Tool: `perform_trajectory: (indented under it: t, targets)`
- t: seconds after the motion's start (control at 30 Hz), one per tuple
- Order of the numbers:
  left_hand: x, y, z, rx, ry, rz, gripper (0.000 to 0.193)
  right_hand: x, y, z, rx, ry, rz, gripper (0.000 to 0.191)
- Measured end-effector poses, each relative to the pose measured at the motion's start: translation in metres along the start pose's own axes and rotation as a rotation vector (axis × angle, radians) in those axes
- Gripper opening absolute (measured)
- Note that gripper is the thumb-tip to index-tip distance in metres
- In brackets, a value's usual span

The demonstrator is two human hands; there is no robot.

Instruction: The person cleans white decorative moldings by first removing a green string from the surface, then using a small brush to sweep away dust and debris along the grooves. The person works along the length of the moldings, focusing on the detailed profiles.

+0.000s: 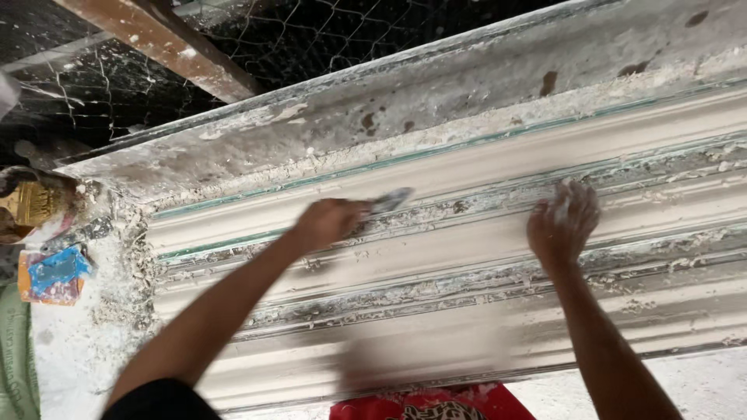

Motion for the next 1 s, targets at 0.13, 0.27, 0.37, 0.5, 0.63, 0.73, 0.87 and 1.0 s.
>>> perform_trajectory:
  t: [0.13,0.27,0.37,0.5,0.63,0.73,0.87,1.0]
  targets:
    - [-0.033,0.005,0.023,0.088,0.004,0.321,0.033,-0.023,-0.003,-0.001,0.062,-0.032,0.02,0.046]
    - [-0.011,0.037,-0.035,0.154,0.043,0.411,0.042,-0.018,-0.004,-0.007,0.094,-0.059,0.011,0.044]
    - [0.004,0.036,-0.046,0.21,0.091,0.424,0.042,-0.021,-0.004,-0.004,0.119,-0.129,0.042,0.045]
    - [0.012,0.015,-0.02,0.306,0.084,0.502,0.042,-0.022,-0.001,-0.001,0.143,-0.127,0.031,0.05]
    - [0.015,0.014,-0.024,0.198,0.013,0.459,0.043,-0.022,0.002,-0.001,0.122,-0.12,0.037,0.054]
    - [0.016,0.02,-0.034,0.182,0.048,0.229,0.045,-0.023,0.0,0.001,0.149,-0.148,-0.019,0.052]
    - [0.009,0.025,-0.027,0.121,-0.028,0.311,0.043,-0.02,0.005,0.002,0.108,-0.139,-0.012,0.043]
    - [0.012,0.028,-0.019,0.105,-0.075,0.285,0.035,-0.02,0.004,-0.003,0.054,-0.109,0.003,0.05]
Point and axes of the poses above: each hand's wrist, its own z-axis towards the middle knuckle, its own y-axis out of the back of the hand, x = y × z, the point moved 3 cm from there along z, towards the middle knuckle, and after that the axes turned 13 degrees about x, right-handed, at the moved point
